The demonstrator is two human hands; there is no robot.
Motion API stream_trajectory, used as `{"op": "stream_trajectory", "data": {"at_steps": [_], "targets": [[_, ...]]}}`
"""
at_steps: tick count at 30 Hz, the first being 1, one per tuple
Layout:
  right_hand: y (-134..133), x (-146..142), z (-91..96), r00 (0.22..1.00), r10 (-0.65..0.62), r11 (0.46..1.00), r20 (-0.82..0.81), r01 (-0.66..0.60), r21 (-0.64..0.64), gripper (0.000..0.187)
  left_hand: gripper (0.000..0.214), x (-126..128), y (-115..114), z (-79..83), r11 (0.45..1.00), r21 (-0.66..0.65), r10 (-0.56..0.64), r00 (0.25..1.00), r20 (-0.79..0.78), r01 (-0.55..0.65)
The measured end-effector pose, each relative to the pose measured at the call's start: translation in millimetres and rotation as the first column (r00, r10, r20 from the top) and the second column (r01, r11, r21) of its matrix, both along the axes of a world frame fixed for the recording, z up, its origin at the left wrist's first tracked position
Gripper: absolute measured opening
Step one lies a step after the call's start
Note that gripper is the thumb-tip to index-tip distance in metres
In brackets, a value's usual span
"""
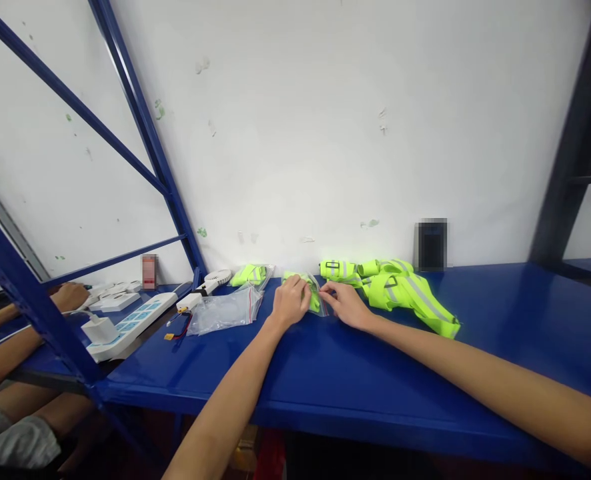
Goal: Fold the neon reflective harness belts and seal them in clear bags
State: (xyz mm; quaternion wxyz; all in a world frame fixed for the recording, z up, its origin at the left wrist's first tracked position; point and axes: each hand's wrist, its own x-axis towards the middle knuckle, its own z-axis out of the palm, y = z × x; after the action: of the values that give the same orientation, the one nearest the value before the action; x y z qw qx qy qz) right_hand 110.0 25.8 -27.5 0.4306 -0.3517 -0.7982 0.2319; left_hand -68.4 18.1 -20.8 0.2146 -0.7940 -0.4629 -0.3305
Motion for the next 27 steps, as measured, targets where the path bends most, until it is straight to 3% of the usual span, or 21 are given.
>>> {"op": "stream_trajectory", "data": {"at_steps": [3, 6, 11, 15, 18, 23, 27], "targets": [[-11, 16, -7.2, 0.998, -0.043, 0.994, 0.038, 0.038, 0.107, 0.017, 0.034, 13, -17, -7.7, 0.997, -0.052, -0.06, 0.993, -0.106, 0.055], [-14, 22, -13.3, 0.996, -0.058, 0.984, 0.074, 0.045, 0.174, 0.016, 0.034, 25, -29, -9.9, 0.99, -0.124, -0.074, 0.993, -0.093, 0.062], [-12, 22, -19.8, 0.988, -0.062, 0.955, 0.144, 0.016, 0.295, 0.014, 0.03, 33, -36, -4.5, 0.967, -0.245, -0.055, 0.996, 0.075, 0.071], [-13, 21, -20.3, 0.997, 0.044, 0.953, 0.066, -0.062, 0.298, 0.013, 0.02, 33, -36, -1.2, 0.949, -0.305, -0.002, 0.967, 0.255, 0.083], [-16, 21, -18.4, 0.996, 0.093, 0.962, -0.017, -0.085, 0.259, 0.017, 0.018, 30, -36, -0.7, 0.931, -0.329, -0.037, 0.939, 0.341, 0.156], [-20, 16, -12.7, 0.977, 0.153, 0.988, -0.149, -0.151, 0.028, 0.022, 0.023, 26, -33, -2.4, 0.915, -0.29, -0.128, 0.884, 0.45, 0.28], [-18, 8, -11.8, 0.924, 0.189, 0.957, -0.333, -0.25, -0.15, 0.028, 0.023, 24, -30, -3.5, 0.915, -0.234, -0.156, 0.823, 0.547, 0.33]]}}
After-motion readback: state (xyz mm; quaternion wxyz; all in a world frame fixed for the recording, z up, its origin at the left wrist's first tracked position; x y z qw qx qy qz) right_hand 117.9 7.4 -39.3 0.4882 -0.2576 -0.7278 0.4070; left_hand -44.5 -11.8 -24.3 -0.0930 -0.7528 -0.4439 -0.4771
